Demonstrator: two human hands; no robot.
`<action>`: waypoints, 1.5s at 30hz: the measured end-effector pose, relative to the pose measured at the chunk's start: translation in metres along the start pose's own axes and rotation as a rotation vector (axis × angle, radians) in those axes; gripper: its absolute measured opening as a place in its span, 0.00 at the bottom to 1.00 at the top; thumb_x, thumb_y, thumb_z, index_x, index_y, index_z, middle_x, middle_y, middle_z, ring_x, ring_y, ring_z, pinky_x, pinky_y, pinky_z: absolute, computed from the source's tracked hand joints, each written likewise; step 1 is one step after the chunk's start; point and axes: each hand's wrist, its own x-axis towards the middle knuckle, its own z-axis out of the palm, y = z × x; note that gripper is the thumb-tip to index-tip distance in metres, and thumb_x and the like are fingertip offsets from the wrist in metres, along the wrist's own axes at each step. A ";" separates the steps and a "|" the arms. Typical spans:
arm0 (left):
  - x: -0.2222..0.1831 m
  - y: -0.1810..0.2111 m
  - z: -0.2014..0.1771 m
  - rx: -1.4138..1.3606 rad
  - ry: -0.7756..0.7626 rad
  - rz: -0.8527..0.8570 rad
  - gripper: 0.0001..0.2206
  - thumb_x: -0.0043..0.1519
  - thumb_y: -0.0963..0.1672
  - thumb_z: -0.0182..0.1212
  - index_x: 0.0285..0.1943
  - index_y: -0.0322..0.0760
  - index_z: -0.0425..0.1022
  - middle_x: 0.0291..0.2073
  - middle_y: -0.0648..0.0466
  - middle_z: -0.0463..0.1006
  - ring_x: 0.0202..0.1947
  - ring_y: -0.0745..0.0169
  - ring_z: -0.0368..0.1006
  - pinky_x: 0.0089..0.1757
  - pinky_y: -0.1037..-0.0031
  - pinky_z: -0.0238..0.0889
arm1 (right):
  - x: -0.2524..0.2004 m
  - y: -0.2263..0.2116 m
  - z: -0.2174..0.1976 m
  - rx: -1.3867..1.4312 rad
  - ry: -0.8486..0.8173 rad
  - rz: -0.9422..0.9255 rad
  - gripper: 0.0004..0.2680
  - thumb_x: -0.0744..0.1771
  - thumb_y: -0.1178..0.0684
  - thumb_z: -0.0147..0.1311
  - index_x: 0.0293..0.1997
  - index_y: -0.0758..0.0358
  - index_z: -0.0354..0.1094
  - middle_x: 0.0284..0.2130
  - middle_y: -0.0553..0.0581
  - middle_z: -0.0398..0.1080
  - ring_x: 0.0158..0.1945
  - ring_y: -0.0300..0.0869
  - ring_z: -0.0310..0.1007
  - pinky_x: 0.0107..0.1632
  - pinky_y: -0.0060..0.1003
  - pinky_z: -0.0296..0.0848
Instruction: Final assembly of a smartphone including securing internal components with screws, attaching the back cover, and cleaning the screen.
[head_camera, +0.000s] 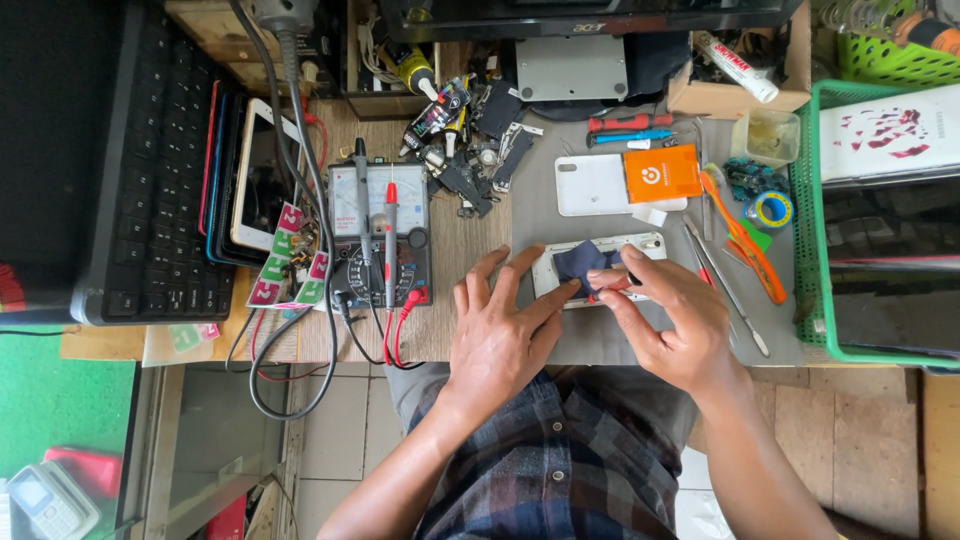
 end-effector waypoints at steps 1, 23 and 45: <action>0.000 0.000 0.001 0.000 0.001 0.000 0.14 0.63 0.44 0.60 0.55 0.60 0.81 0.64 0.52 0.65 0.66 0.36 0.56 0.49 0.57 0.53 | 0.001 0.001 -0.002 0.000 -0.001 -0.001 0.18 0.63 0.68 0.63 0.60 0.82 0.67 0.34 0.66 0.78 0.33 0.49 0.79 0.41 0.41 0.79; 0.003 0.000 -0.002 0.046 0.016 0.040 0.12 0.63 0.45 0.60 0.52 0.61 0.83 0.61 0.57 0.66 0.65 0.42 0.56 0.47 0.61 0.51 | 0.023 -0.009 -0.003 -0.099 0.009 -0.015 0.13 0.70 0.59 0.51 0.62 0.68 0.71 0.38 0.54 0.79 0.35 0.40 0.77 0.44 0.36 0.67; 0.004 0.008 -0.009 0.116 -0.030 0.031 0.13 0.61 0.47 0.63 0.54 0.63 0.83 0.61 0.57 0.69 0.60 0.45 0.61 0.43 0.55 0.59 | 0.034 0.001 -0.041 0.023 -0.489 0.148 0.18 0.73 0.55 0.46 0.75 0.57 0.50 0.54 0.52 0.77 0.51 0.48 0.73 0.55 0.44 0.70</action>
